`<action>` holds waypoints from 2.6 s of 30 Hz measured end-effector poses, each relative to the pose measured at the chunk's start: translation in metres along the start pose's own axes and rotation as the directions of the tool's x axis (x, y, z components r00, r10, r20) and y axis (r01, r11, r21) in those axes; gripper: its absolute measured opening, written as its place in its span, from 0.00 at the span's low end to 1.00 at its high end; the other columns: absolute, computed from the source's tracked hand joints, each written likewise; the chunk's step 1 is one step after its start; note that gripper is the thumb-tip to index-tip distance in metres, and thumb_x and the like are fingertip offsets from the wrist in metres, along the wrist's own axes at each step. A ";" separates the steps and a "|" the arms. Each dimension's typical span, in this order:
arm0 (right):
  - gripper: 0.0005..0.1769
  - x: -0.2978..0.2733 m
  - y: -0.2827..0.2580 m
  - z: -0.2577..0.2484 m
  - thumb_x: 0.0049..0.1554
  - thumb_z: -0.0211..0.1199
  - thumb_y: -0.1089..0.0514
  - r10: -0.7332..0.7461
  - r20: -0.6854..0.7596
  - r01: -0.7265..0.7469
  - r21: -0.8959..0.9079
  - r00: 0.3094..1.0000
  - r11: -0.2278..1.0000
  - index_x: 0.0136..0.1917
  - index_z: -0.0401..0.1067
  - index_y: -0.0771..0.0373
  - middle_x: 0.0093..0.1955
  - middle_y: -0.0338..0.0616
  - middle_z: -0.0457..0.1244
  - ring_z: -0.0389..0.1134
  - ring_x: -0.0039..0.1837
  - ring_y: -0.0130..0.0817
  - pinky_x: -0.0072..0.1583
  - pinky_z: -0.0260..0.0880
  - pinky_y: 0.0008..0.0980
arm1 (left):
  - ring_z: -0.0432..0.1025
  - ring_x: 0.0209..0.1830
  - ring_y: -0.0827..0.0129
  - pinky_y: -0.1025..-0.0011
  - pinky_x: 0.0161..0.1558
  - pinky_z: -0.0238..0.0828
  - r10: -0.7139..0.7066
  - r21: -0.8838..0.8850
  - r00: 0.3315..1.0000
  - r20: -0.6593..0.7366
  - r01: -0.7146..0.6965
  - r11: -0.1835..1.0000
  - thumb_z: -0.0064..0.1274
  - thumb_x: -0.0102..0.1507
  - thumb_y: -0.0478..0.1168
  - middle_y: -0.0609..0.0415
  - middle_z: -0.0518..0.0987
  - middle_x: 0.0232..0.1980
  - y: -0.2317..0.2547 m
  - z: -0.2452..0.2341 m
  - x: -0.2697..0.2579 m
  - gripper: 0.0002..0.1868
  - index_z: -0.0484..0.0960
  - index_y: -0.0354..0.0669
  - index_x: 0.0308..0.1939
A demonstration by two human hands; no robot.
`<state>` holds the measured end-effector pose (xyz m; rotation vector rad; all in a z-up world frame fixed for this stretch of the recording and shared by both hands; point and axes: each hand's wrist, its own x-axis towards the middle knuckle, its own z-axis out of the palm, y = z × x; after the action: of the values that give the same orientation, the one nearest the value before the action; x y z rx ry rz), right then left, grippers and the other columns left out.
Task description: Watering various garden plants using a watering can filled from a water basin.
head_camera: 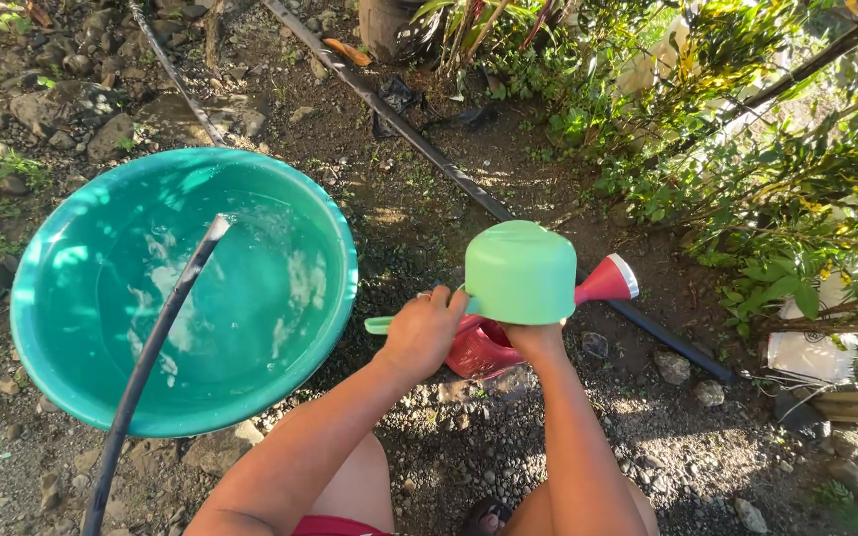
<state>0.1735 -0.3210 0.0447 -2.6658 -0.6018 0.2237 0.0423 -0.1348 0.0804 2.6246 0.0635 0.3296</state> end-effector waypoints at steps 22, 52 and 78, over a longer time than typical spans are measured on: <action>0.28 0.008 0.036 0.018 0.54 0.69 0.45 -0.171 0.018 0.165 0.169 0.985 0.972 0.64 0.77 0.57 0.72 0.43 0.64 0.35 0.85 0.57 0.81 0.31 0.51 | 0.77 0.51 0.38 0.48 0.48 0.75 -0.857 0.119 0.501 -0.126 0.865 0.488 0.39 0.69 0.39 0.33 0.79 0.52 -0.305 0.060 -0.185 0.14 0.74 0.33 0.54; 0.34 -0.007 0.017 0.022 0.38 0.78 0.62 -0.259 -0.113 0.246 -0.117 0.959 0.962 0.59 0.73 0.52 0.63 0.44 0.64 0.50 0.77 0.61 0.77 0.47 0.52 | 0.64 0.16 0.76 0.73 0.15 0.59 -0.553 -0.764 0.717 0.423 0.611 0.208 0.57 0.64 0.37 0.56 0.74 0.24 -0.074 -0.038 -0.060 0.09 0.74 0.35 0.40; 0.28 0.003 0.036 0.013 0.46 0.58 0.77 -0.272 -0.124 0.290 0.162 0.954 0.943 0.58 0.76 0.59 0.60 0.52 0.69 0.60 0.73 0.52 0.78 0.49 0.44 | 0.77 0.39 0.35 0.46 0.42 0.73 -0.397 -0.334 0.910 0.117 0.413 0.848 0.56 0.63 0.39 0.30 0.80 0.36 -0.009 -0.027 -0.013 0.15 0.71 0.31 0.45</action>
<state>0.1866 -0.3448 0.0183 -2.3687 -0.8770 0.0581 0.0229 -0.1160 0.0962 2.1874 0.4937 0.1187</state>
